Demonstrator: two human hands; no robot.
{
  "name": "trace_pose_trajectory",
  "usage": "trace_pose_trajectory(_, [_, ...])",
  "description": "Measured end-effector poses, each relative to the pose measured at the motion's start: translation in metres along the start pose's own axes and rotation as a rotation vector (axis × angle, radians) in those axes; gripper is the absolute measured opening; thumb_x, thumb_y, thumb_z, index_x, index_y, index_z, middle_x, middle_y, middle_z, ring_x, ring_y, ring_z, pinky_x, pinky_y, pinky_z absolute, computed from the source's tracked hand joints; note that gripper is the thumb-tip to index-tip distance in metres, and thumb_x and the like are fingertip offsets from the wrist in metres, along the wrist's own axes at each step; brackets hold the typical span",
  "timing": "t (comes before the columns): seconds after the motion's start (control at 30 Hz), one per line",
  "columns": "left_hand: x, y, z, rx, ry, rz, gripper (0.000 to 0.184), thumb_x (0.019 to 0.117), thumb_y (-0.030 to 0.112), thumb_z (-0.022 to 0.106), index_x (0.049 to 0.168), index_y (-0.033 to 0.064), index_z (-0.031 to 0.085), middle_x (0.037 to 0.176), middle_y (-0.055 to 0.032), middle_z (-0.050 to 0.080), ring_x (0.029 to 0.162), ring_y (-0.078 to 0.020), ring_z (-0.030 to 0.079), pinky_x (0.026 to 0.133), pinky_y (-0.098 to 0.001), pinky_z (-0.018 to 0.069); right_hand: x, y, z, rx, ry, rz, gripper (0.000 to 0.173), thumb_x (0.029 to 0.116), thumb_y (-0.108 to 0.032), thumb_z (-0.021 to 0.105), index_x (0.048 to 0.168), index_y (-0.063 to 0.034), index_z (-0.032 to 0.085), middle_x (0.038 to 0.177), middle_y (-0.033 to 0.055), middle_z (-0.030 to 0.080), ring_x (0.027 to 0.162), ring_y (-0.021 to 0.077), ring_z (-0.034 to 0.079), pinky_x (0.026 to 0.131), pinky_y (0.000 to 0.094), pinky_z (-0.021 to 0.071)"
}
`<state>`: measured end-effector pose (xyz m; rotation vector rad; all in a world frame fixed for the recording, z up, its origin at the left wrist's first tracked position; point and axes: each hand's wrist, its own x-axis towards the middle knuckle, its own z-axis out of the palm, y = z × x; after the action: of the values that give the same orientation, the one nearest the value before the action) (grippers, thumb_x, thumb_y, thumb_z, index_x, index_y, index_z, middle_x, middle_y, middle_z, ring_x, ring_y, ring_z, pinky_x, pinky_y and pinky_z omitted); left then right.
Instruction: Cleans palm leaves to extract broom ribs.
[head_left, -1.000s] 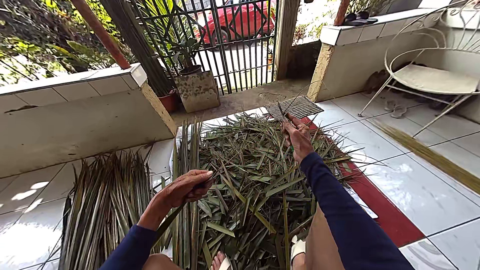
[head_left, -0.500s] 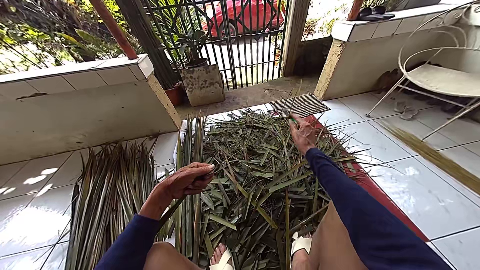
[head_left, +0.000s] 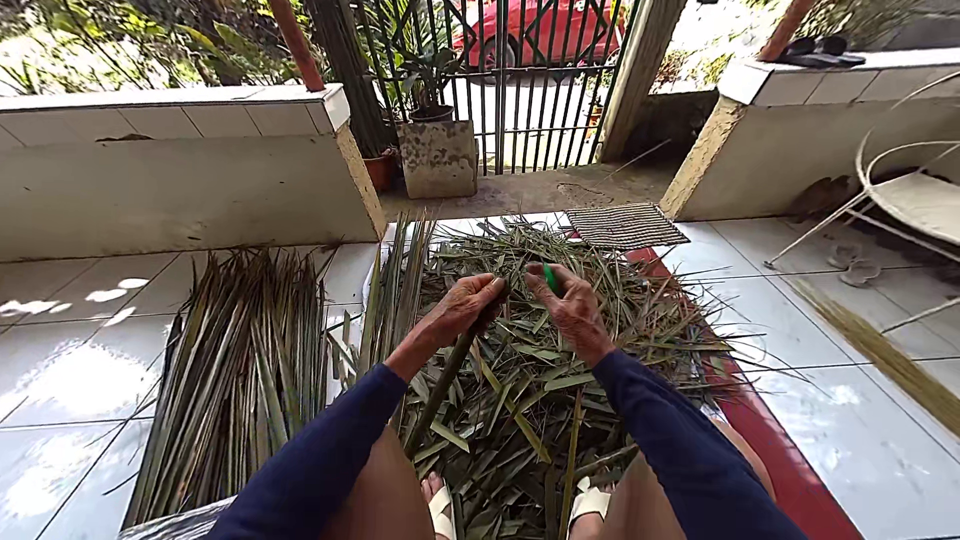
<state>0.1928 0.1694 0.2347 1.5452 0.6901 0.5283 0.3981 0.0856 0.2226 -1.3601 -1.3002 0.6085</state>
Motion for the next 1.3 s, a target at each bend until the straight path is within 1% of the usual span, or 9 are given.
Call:
trace_pose_trajectory(0.17, [0.013, -0.004, 0.021, -0.027, -0.105, 0.048, 0.038, 0.1122, 0.031, 0.042, 0.104, 0.0006, 0.063, 0.073, -0.0089, 0.061, 0.058, -0.0147, 0.061, 0.055, -0.0271, 0.0552, 0.005, 0.0, 0.012, -0.016, 0.123, 0.026, 0.025, 0.0993, -0.036, 0.069, 0.101, -0.0116, 0.07, 0.074, 0.0023, 0.063, 0.059, 0.0133, 0.055, 0.055, 0.0338, 0.0466])
trace_pose_trajectory(0.37, [0.004, -0.027, -0.004, 0.076, -0.271, -0.061, 0.045, 0.1117, 0.038, 0.042, 0.111, 0.0019, 0.069, 0.089, -0.01, 0.073, 0.077, -0.0177, 0.072, 0.073, -0.0331, 0.0618, 0.025, 0.007, -0.045, 0.021, 0.325, 0.015, 0.026, 0.1, -0.035, 0.067, 0.107, -0.0095, 0.07, 0.084, 0.002, 0.068, 0.07, 0.012, 0.061, 0.066, 0.0335, 0.0513])
trace_pose_trajectory(0.47, [-0.007, -0.04, -0.025, 0.062, -0.299, -0.144, 0.043, 0.11, 0.04, 0.046, 0.112, 0.0031, 0.069, 0.089, -0.0094, 0.073, 0.075, -0.0179, 0.072, 0.071, -0.0332, 0.0628, 0.03, 0.016, -0.083, 0.089, 0.424, 0.062, 0.022, 0.1014, -0.034, 0.065, 0.107, -0.0125, 0.068, 0.082, -0.002, 0.064, 0.055, 0.0063, 0.047, 0.049, 0.0242, 0.0397])
trace_pose_trajectory(0.57, [-0.013, -0.045, -0.037, -0.013, -0.25, -0.182, 0.031, 0.1064, 0.033, 0.057, 0.109, 0.0044, 0.069, 0.078, -0.006, 0.068, 0.059, -0.012, 0.064, 0.055, -0.0257, 0.0567, 0.031, 0.03, -0.096, 0.06, 0.484, 0.121, 0.025, 0.101, -0.036, 0.065, 0.105, -0.0111, 0.068, 0.08, -0.0015, 0.063, 0.054, 0.0073, 0.046, 0.048, 0.0256, 0.0379])
trace_pose_trajectory(0.67, [-0.011, -0.037, -0.038, -0.044, -0.102, -0.202, 0.023, 0.1011, 0.025, 0.067, 0.112, 0.0053, 0.068, 0.074, -0.0051, 0.067, 0.054, -0.0096, 0.06, 0.049, -0.0212, 0.0505, 0.02, 0.031, -0.077, -0.068, 0.394, 0.205, 0.047, 0.102, -0.054, 0.057, 0.116, -0.0104, 0.064, 0.082, 0.006, 0.057, 0.061, 0.0175, 0.049, 0.056, 0.0391, 0.044])
trace_pose_trajectory(0.73, [-0.008, -0.027, -0.037, -0.068, -0.008, -0.191, 0.024, 0.1028, 0.027, 0.065, 0.113, 0.0054, 0.067, 0.073, -0.0053, 0.065, 0.052, -0.0088, 0.057, 0.046, -0.0197, 0.0472, 0.011, 0.027, -0.053, -0.043, 0.289, 0.217, 0.049, 0.1059, -0.054, 0.047, 0.13, -0.0134, 0.061, 0.083, 0.0045, 0.058, 0.063, 0.0167, 0.051, 0.058, 0.0372, 0.0453])
trace_pose_trajectory(0.87, [-0.002, -0.01, -0.032, -0.089, 0.036, -0.163, 0.054, 0.1112, 0.05, 0.031, 0.116, 0.0089, 0.066, 0.073, -0.003, 0.061, 0.053, -0.0089, 0.054, 0.047, -0.0204, 0.0447, -0.006, 0.015, -0.013, -0.051, 0.068, 0.101, 0.039, 0.1089, -0.034, 0.047, 0.136, -0.0121, 0.063, 0.082, 0.0011, 0.064, 0.066, 0.0118, 0.056, 0.062, 0.0322, 0.0488])
trace_pose_trajectory(1.03, [0.002, -0.005, -0.018, -0.199, 0.103, -0.114, 0.032, 0.111, 0.032, 0.047, 0.11, 0.0045, 0.062, 0.068, -0.0037, 0.055, 0.048, -0.0087, 0.049, 0.043, -0.0198, 0.0429, -0.016, 0.006, 0.011, -0.04, -0.092, -0.013, 0.039, 0.108, -0.036, 0.051, 0.139, -0.0171, 0.065, 0.082, -0.0022, 0.066, 0.067, 0.0071, 0.058, 0.064, 0.0255, 0.0498])
trace_pose_trajectory(1.3, [0.004, 0.001, -0.005, -0.234, 0.05, -0.103, 0.025, 0.1104, 0.026, 0.048, 0.103, 0.0056, 0.061, 0.067, -0.0024, 0.052, 0.045, -0.0071, 0.045, 0.04, -0.0185, 0.0405, -0.016, 0.011, 0.026, -0.036, -0.17, -0.017, 0.044, 0.1068, -0.037, 0.053, 0.143, -0.0145, 0.062, 0.084, 0.0006, 0.067, 0.069, 0.0082, 0.058, 0.068, 0.0267, 0.0513])
